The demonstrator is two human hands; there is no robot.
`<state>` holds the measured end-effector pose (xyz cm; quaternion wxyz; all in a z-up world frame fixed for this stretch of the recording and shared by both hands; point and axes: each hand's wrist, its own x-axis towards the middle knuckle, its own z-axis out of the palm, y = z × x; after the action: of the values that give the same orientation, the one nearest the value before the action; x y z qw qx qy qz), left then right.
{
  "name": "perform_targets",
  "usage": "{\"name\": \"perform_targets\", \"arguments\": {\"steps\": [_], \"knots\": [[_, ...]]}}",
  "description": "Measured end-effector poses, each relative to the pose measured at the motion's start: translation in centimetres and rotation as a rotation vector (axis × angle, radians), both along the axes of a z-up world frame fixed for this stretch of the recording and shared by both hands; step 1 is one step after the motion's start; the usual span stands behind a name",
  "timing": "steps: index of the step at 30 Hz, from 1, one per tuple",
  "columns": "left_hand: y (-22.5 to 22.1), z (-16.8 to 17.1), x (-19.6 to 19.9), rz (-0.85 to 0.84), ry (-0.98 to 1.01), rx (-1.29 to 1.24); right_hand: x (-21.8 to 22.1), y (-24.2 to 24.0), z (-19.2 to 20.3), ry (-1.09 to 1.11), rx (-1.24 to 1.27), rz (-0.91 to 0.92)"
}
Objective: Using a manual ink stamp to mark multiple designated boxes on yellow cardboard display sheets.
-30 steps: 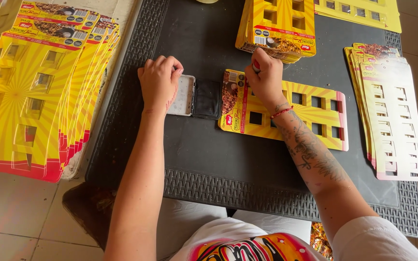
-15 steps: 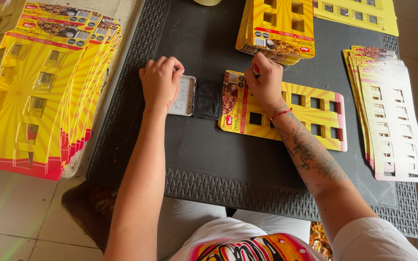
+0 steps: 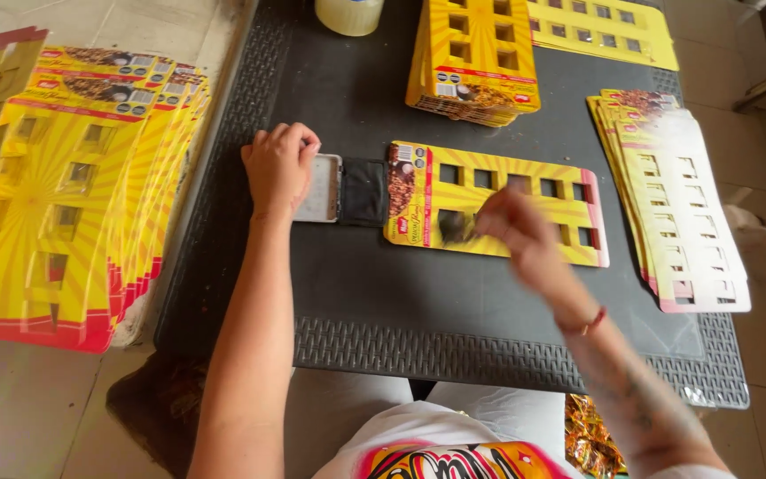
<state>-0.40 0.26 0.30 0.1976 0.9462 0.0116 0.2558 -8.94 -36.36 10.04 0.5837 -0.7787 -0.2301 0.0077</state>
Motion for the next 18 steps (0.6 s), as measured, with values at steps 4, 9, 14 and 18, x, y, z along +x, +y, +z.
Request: {"name": "perform_targets", "arguments": {"steps": [4, 9, 14, 18], "knots": [[0.5, -0.6, 0.4, -0.029, -0.015, 0.039, -6.2, 0.7, -2.6, -0.057, -0.216, 0.094], [0.7, -0.7, 0.1, -0.035, -0.037, 0.074, -5.2, -3.7, -1.8, -0.36, -0.444, -0.181], [0.8, -1.4, 0.4, -0.034, -0.042, 0.073, -2.8, -7.8, -1.3, -0.304, -0.666, -0.23], [1.0, -1.8, 0.5, -0.033, -0.043, 0.066, -2.5, -7.7, -0.2, -0.335, -0.769, -0.185]]}}
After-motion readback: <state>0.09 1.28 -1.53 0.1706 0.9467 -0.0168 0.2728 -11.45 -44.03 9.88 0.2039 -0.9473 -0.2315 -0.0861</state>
